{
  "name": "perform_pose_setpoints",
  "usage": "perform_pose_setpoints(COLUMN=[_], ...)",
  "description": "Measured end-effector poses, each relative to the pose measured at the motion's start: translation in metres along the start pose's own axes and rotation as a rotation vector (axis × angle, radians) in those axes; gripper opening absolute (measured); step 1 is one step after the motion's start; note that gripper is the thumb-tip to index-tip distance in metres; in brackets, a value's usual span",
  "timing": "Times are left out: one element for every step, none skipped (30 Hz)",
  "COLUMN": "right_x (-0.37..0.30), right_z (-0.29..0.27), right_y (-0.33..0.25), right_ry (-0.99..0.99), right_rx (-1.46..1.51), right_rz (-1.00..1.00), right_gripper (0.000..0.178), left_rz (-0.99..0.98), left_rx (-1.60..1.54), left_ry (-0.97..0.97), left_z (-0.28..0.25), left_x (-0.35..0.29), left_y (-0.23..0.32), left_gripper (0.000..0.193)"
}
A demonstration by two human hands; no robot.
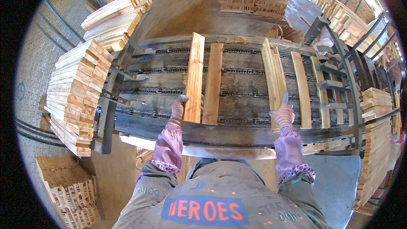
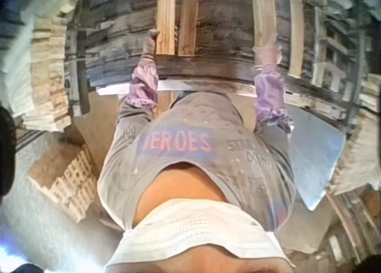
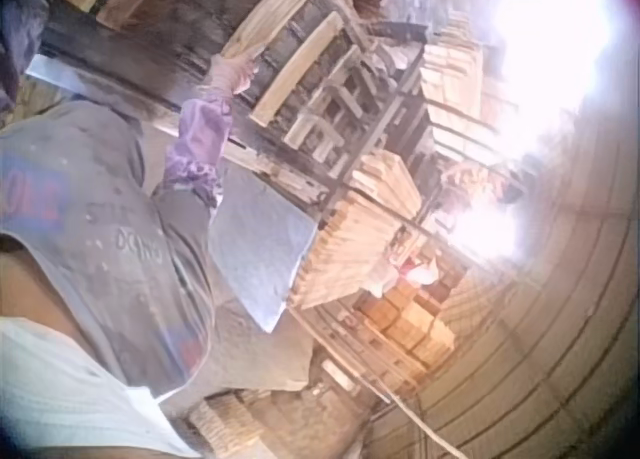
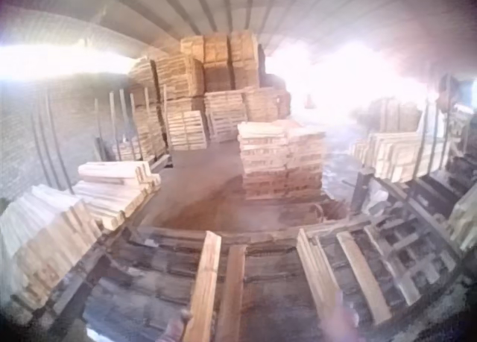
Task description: The person repeatedly picks up wooden planks from a conveyor belt and stacks them onto a nearby rack. The person handles the planks one at a time, placing them in a neat pile.
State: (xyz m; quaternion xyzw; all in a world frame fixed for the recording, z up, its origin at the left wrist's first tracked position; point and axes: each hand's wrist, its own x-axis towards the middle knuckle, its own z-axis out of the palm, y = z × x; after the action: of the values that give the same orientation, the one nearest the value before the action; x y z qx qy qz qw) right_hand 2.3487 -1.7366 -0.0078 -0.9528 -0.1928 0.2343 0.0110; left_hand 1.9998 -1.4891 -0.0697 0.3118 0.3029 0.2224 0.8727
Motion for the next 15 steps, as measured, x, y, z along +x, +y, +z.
perform_pose_setpoints(right_x=[0.004, 0.017, 0.036, 0.047, 0.053, 0.06, 0.062, 0.029, 0.008, -0.009, -0.023, -0.033, -0.028, -0.015, -0.006], right_z=[0.004, 0.019, 0.035, 0.04, 0.04, 0.035, 0.031, 0.01, 0.003, -0.001, -0.005, -0.014, -0.015, -0.016, -0.02], right_y=[0.004, 0.019, 0.036, 0.041, 0.042, 0.047, 0.053, 0.027, 0.017, 0.007, -0.001, -0.013, -0.007, -0.001, 0.001], right_ry=[0.069, 0.142, 0.214, 0.2, 0.173, 0.098, 0.023, -0.146, -0.048, 0.044, 0.142, 0.22, 0.142, 0.064, -0.005], right_rx=[0.119, 0.244, 0.365, 0.632, 0.898, 1.094, 1.292, 1.509, 1.575, 1.636, 1.694, 1.695, 1.539, 1.382, 1.22], right_rz=[-0.098, -0.181, -0.248, -0.321, -0.394, -0.417, -0.425, -0.416, -0.515, -0.624, -0.725, -0.823, -0.796, -0.782, -0.771], right_gripper=[0.129, 0.127, 0.125, 0.12, 0.115, 0.113, 0.112, 0.107, 0.107, 0.108, 0.108, 0.108, 0.108, 0.108, 0.108], left_rz=[-0.009, -0.029, 0.178, 0.347, 0.516, 0.337, 0.132, 0.038, -0.044, -0.066, -0.103, -0.143, -0.179, -0.139, -0.008], left_rx=[0.014, 0.034, 0.399, 0.792, 1.188, 1.33, 1.75, 1.838, 1.931, 1.927, 1.881, 1.841, 1.801, 1.736, 1.574], left_ry=[0.07, 0.126, 0.269, 0.353, 0.429, 0.46, 0.496, 0.596, 0.652, 0.712, 0.708, 0.702, 0.696, 0.7, 0.581], left_z=[-0.022, -0.029, -0.011, -0.006, 0.003, 0.009, 0.049, 0.063, 0.075, 0.068, 0.066, 0.061, 0.056, 0.042, 0.018], left_x=[0.009, 0.022, 0.036, 0.042, 0.044, 0.045, 0.03, 0.013, 0.008, 0.008, 0.012, 0.014, 0.013, 0.011, 0.008], left_y=[-0.011, -0.016, -0.025, -0.038, -0.047, -0.053, -0.049, -0.049, -0.054, -0.059, -0.056, -0.049, -0.042, -0.036, -0.029], left_gripper=[0.062, 0.062, 0.068, 0.071, 0.074, 0.082, 0.093, 0.097, 0.102, 0.107, 0.105, 0.103, 0.1, 0.1, 0.097])
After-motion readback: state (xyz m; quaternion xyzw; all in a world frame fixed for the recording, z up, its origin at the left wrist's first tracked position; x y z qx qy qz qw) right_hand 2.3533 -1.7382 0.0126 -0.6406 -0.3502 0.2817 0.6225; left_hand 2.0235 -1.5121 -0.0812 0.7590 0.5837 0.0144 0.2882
